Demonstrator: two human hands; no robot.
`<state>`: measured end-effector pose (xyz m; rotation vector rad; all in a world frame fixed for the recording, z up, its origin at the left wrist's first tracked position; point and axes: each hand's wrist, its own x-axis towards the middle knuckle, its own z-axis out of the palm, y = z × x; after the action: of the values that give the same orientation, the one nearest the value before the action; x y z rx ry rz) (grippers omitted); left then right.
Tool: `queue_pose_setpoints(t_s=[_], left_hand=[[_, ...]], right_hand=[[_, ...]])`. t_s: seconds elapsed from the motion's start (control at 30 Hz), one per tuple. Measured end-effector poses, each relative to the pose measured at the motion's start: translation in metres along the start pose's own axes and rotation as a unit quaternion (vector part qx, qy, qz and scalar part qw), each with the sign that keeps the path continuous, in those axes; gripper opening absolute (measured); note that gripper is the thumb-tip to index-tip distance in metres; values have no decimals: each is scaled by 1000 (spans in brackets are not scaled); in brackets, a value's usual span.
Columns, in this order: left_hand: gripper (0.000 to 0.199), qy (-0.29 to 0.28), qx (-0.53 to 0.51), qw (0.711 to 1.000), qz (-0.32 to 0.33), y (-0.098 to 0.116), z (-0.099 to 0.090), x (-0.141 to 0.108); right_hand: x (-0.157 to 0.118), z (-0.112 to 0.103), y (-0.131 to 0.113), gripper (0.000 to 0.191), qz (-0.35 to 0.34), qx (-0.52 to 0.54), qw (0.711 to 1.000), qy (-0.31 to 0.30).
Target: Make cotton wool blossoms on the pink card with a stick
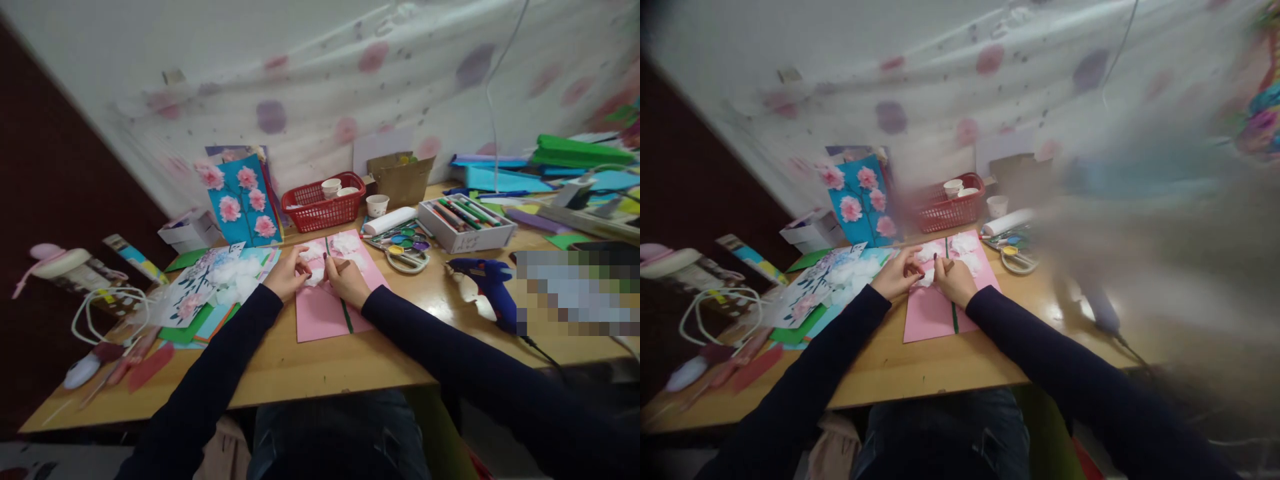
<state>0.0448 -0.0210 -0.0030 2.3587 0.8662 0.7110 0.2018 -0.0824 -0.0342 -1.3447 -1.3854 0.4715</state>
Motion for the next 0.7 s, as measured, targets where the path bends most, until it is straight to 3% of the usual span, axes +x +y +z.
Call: queue_pose_setpoints(t_s=[0.23, 0.5, 0.6, 0.7], left_hand=[[50, 99, 15, 995, -26, -7, -37, -3], [31, 281, -33, 953, -106, -58, -112, -36], [24, 298, 18, 939, -174, -77, -129, -50], [22, 289, 66, 933, -204, -92, -134, -56]], right_hand=[[2, -8, 7, 42, 46, 115, 990, 73], [1, -8, 1, 40, 74, 130, 985, 91], [0, -8, 1, 41, 72, 116, 987, 84], [1, -10, 3, 43, 67, 103, 990, 74]])
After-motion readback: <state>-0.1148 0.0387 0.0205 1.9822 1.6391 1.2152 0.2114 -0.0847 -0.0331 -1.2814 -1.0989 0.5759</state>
